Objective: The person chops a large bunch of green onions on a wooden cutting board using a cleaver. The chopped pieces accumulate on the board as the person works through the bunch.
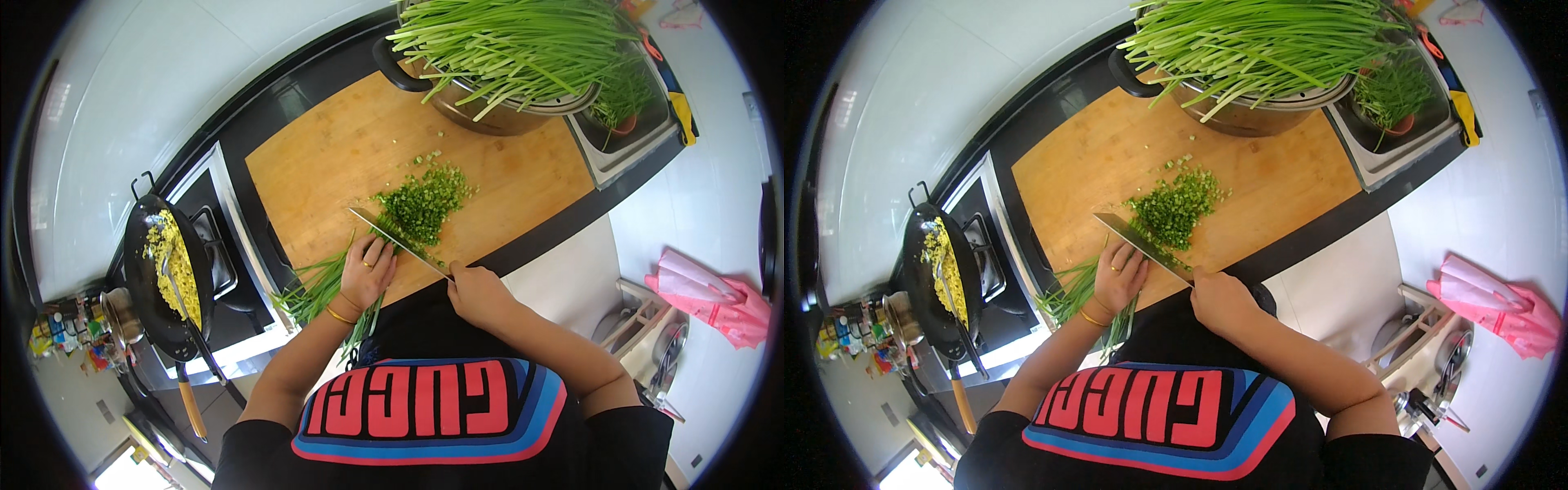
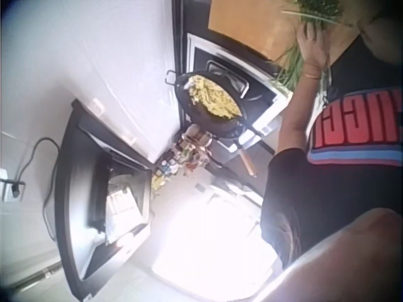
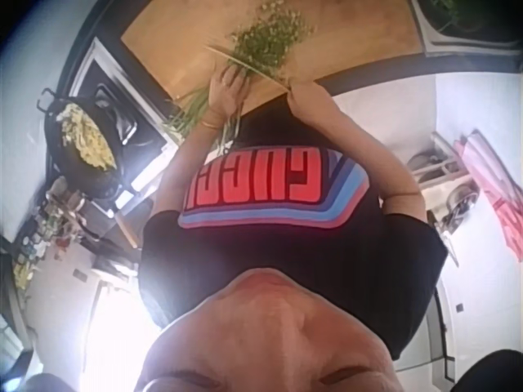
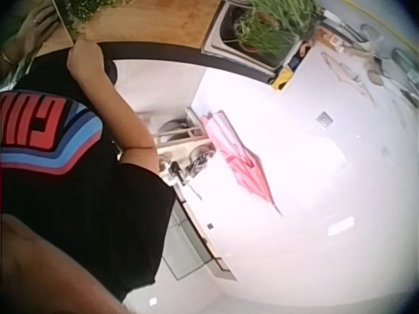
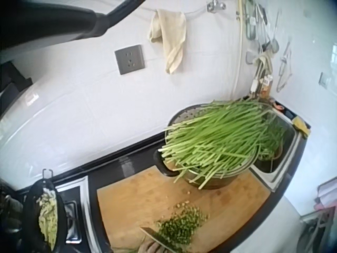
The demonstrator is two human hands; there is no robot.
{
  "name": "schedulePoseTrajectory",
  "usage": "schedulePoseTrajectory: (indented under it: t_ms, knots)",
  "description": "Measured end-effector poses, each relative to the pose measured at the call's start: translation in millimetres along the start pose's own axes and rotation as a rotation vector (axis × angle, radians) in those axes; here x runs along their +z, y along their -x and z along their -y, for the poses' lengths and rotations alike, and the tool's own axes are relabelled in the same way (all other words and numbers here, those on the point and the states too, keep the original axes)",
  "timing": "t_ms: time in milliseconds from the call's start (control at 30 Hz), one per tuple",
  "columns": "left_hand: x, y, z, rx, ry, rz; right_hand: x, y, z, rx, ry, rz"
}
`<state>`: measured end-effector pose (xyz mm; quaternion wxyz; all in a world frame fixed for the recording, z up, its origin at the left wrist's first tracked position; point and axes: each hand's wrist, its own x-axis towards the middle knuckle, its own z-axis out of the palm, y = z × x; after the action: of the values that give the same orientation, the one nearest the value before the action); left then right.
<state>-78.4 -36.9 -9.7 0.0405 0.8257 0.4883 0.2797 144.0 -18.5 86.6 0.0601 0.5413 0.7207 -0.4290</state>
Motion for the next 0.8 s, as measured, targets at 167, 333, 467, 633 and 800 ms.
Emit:
schedulePoseTrajectory:
  t_ms: [167, 333, 467, 633, 800]
  knots:
    - [1.9, 0.7, 2.4, 0.043, -0.044, 0.009, -5.6, -2.9, 8.2, 0.055, -0.001, 0.073]
    - [10.4, 9.2, 10.7, 0.098, -0.059, 0.053, -3.9, -9.1, 12.7, 0.098, -0.004, 0.106]
    - [9.6, 7.2, 10.1, 0.094, -0.051, 0.051, 1.1, -17.6, 11.3, 0.055, -0.010, 0.097]
    - [10.1, 8.2, 9.7, 0.091, -0.043, 0.050, 4.0, -29.3, 13.0, 0.069, 0.003, 0.129]
    - [4.3, 2.3, 5.3, 0.064, -0.013, 0.028, 14.1, -46.4, 13.9, 0.021, -0.050, 0.050]
